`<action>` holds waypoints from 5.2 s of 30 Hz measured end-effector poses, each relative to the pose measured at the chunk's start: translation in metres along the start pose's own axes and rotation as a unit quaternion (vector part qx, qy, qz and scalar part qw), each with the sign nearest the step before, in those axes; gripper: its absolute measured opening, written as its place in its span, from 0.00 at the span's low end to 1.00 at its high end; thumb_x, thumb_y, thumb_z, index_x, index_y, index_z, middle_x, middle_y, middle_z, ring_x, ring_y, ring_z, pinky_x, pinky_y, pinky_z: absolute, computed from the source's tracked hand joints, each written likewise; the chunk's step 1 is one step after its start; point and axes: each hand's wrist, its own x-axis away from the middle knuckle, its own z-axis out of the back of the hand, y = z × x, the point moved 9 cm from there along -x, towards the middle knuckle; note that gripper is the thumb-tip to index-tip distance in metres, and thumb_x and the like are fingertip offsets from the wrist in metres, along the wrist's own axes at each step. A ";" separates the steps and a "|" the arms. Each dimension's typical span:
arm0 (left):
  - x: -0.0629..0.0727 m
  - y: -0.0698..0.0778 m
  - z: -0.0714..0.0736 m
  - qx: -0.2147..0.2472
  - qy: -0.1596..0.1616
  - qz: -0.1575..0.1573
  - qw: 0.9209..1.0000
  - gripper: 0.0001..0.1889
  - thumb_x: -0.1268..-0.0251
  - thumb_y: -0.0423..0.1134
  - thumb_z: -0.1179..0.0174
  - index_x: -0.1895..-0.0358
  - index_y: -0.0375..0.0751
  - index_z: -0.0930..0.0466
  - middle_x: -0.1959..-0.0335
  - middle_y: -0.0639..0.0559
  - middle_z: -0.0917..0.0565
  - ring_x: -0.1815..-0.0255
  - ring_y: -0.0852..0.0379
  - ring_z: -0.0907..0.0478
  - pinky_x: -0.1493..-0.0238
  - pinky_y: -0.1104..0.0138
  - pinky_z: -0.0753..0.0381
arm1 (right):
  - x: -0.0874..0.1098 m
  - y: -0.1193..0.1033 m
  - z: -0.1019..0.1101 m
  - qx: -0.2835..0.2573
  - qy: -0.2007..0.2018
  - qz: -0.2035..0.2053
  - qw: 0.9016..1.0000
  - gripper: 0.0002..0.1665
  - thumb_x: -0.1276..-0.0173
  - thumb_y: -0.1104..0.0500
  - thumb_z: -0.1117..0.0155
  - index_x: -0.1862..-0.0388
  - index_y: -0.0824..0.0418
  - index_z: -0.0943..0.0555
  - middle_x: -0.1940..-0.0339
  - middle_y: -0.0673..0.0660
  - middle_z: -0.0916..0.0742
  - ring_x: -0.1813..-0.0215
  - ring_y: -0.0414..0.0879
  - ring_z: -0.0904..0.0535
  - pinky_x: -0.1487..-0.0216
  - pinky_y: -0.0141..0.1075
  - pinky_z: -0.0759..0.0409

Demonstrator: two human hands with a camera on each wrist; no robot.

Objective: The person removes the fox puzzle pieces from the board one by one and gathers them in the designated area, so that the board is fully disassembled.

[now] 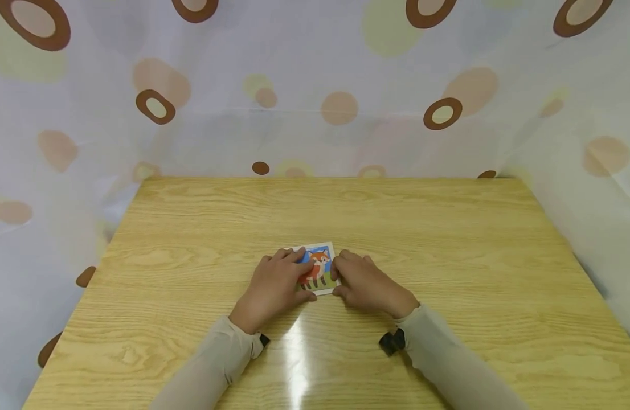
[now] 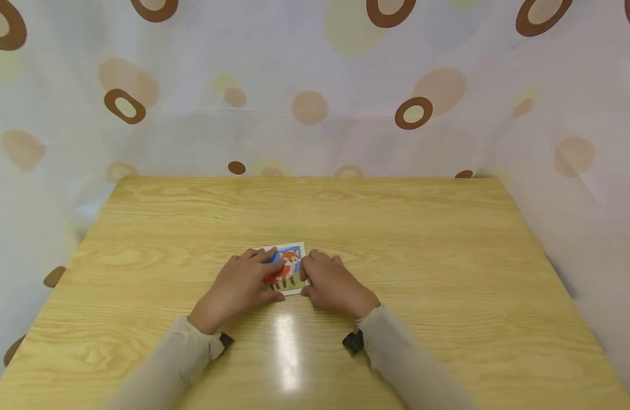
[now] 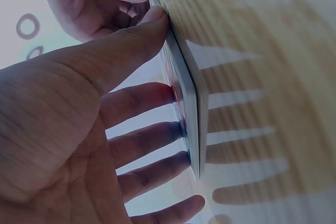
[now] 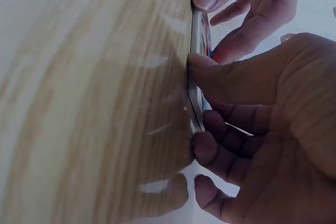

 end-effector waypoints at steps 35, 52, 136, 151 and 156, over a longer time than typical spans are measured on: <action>-0.002 -0.001 0.001 -0.004 0.012 -0.002 1.000 0.35 0.45 0.60 0.24 0.35 0.49 0.17 0.28 0.43 0.24 0.31 0.40 0.28 0.39 0.42 0.25 | -0.007 0.003 -0.004 -0.020 -0.021 0.024 0.999 0.17 0.31 0.60 0.26 0.53 0.61 0.26 0.62 0.50 0.25 0.64 0.41 0.32 0.58 0.41 0.34; 0.001 0.008 -0.003 -0.044 -0.003 -0.022 0.999 0.35 0.37 0.59 0.30 0.26 0.57 0.25 0.27 0.38 0.28 0.29 0.36 0.31 0.39 0.42 0.25 | -0.010 0.002 -0.004 -0.042 -0.037 0.008 0.998 0.17 0.31 0.62 0.26 0.53 0.63 0.27 0.60 0.53 0.25 0.66 0.43 0.32 0.61 0.38 0.30; 0.020 -0.047 0.010 -0.028 -0.042 0.045 0.998 0.42 0.49 0.65 0.24 0.33 0.43 0.18 0.25 0.43 0.28 0.25 0.40 0.32 0.36 0.40 0.26 | -0.095 0.061 0.047 -0.140 0.047 -0.130 0.981 0.03 0.25 0.67 0.38 0.56 0.66 0.20 0.59 0.61 0.18 0.58 0.53 0.25 0.58 0.43 0.24; 0.015 -0.044 0.009 -0.027 -0.043 0.034 0.998 0.43 0.49 0.66 0.25 0.33 0.45 0.18 0.25 0.44 0.28 0.26 0.40 0.31 0.37 0.39 0.27 | -0.108 0.081 0.039 -0.123 0.064 -0.123 0.983 0.04 0.24 0.65 0.37 0.55 0.66 0.21 0.62 0.60 0.20 0.61 0.53 0.27 0.57 0.44 0.27; 0.015 -0.044 0.010 -0.026 -0.044 0.032 0.998 0.43 0.49 0.66 0.25 0.33 0.45 0.18 0.25 0.44 0.28 0.26 0.39 0.31 0.37 0.39 0.26 | -0.102 0.080 0.041 -0.121 0.097 -0.109 0.982 0.04 0.23 0.65 0.39 0.54 0.66 0.22 0.60 0.61 0.19 0.58 0.55 0.24 0.54 0.47 0.24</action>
